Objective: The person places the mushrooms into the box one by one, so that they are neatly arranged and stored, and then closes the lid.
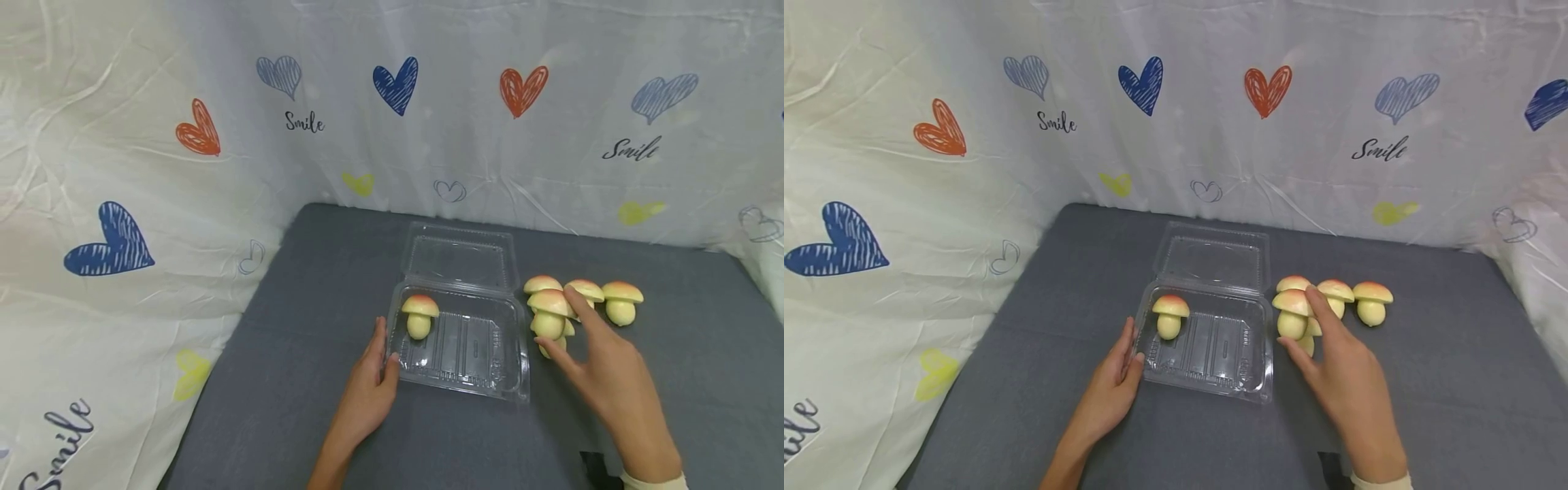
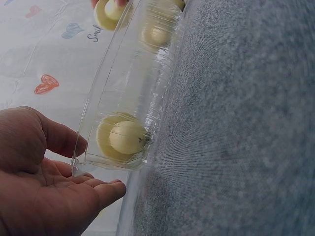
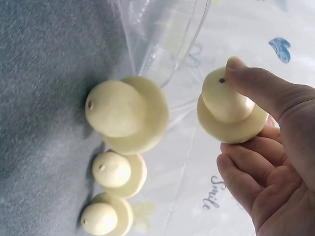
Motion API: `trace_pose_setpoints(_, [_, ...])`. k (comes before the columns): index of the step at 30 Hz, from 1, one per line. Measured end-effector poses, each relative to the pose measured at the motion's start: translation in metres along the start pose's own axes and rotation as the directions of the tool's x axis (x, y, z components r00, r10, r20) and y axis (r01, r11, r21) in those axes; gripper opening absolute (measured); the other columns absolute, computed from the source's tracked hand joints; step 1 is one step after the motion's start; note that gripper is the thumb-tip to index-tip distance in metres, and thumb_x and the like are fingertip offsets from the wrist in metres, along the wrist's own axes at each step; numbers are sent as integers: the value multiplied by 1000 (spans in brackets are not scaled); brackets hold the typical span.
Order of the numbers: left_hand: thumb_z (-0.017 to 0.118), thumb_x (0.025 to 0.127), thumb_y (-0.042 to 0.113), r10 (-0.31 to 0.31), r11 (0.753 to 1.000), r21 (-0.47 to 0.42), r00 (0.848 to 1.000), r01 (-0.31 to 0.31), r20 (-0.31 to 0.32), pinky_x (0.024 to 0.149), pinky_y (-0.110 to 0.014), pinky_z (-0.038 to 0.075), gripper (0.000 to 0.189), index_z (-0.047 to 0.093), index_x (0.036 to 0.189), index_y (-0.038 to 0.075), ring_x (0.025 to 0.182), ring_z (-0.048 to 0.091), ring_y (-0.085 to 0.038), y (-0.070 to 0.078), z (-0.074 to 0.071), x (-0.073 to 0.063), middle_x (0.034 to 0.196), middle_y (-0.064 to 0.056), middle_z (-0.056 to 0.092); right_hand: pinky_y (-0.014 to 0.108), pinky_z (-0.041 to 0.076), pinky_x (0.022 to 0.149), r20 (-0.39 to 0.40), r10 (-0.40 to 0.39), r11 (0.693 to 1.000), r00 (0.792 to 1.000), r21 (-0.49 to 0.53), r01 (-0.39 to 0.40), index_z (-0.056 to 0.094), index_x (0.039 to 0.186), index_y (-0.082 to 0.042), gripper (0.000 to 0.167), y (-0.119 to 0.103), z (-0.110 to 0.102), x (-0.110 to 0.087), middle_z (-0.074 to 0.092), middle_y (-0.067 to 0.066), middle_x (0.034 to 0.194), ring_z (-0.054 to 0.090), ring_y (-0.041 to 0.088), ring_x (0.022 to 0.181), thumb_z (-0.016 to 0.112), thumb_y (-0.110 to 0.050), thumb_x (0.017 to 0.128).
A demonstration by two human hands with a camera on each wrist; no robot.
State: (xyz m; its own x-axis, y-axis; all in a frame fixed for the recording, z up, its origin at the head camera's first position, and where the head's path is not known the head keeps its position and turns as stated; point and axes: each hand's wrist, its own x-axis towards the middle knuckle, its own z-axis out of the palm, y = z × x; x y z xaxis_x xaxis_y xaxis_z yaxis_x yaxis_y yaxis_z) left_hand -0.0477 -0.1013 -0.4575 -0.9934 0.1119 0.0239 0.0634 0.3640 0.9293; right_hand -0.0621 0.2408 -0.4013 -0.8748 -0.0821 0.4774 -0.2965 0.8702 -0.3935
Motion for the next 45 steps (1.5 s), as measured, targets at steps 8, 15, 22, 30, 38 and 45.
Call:
trace_pose_setpoints(8, [51, 111, 9, 5, 1000, -8, 1000, -5, 2, 129, -47, 18, 69, 14, 169, 4, 160, 18, -21, 1, 0, 0, 175, -15, 18, 39, 38, 43, -12, -63, 998, 998, 11, 63, 49, 160, -19, 98, -12, 5, 6, 52, 0, 54, 38, 11, 43, 97, -16, 75])
trace_pose_setpoints(15, [50, 111, 8, 1, 1000, -16, 1000, -1, 7, 129, -47, 17, 69, 13, 169, 6, 160, 17, -21, 0, 0, 0, 175, -14, 16, 45, 42, 44, -15, -70, 997, 997, 14, 71, 52, 157, -17, 94, -22, 10, 8, 56, 6, 56, 41, 12, 44, 97, -17, 74])
trace_pose_setpoints(22, [50, 111, 8, -6, 1000, -26, 1000, 6, 10, 129, -48, 18, 70, 12, 170, 8, 160, 16, -20, 1, -1, -2, 176, -13, 16, 45, 43, 44, 6, -91, 996, 996, 19, 91, 50, 159, -18, 94, -30, 16, 10, 71, 15, 78, 43, 11, 45, 96, -19, 77])
trace_pose_setpoints(30, [50, 111, 9, -9, 1000, -19, 1000, 9, 9, 129, -47, 17, 70, 12, 170, 9, 160, 15, -19, 0, -1, -2, 176, -11, 14, 54, 49, 49, 42, -107, 994, 993, 17, 107, 47, 160, -19, 95, -39, 25, 11, 76, 19, 110, 63, 30, 62, 96, -23, 78])
trace_pose_setpoints(38, [50, 111, 9, -5, 1000, -23, 1000, 5, 7, 129, -48, 18, 70, 13, 170, 8, 160, 16, -20, 0, 1, -1, 176, -12, 15, 51, 50, 49, 61, -117, 993, 991, 25, 116, 48, 159, -15, 92, -47, 32, 12, 78, 17, 112, 53, 16, 50, 95, -25, 80])
trace_pose_setpoints(45, [51, 111, 8, -5, 1000, -26, 1000, 5, 5, 129, -48, 19, 70, 14, 170, 7, 160, 18, -21, -1, 1, -1, 176, -12, 16, 50, 50, 49, 93, -110, 994, 990, 21, 108, 48, 158, -14, 90, -47, 37, 12, 77, 18, 111, 54, 16, 50, 94, -26, 82])
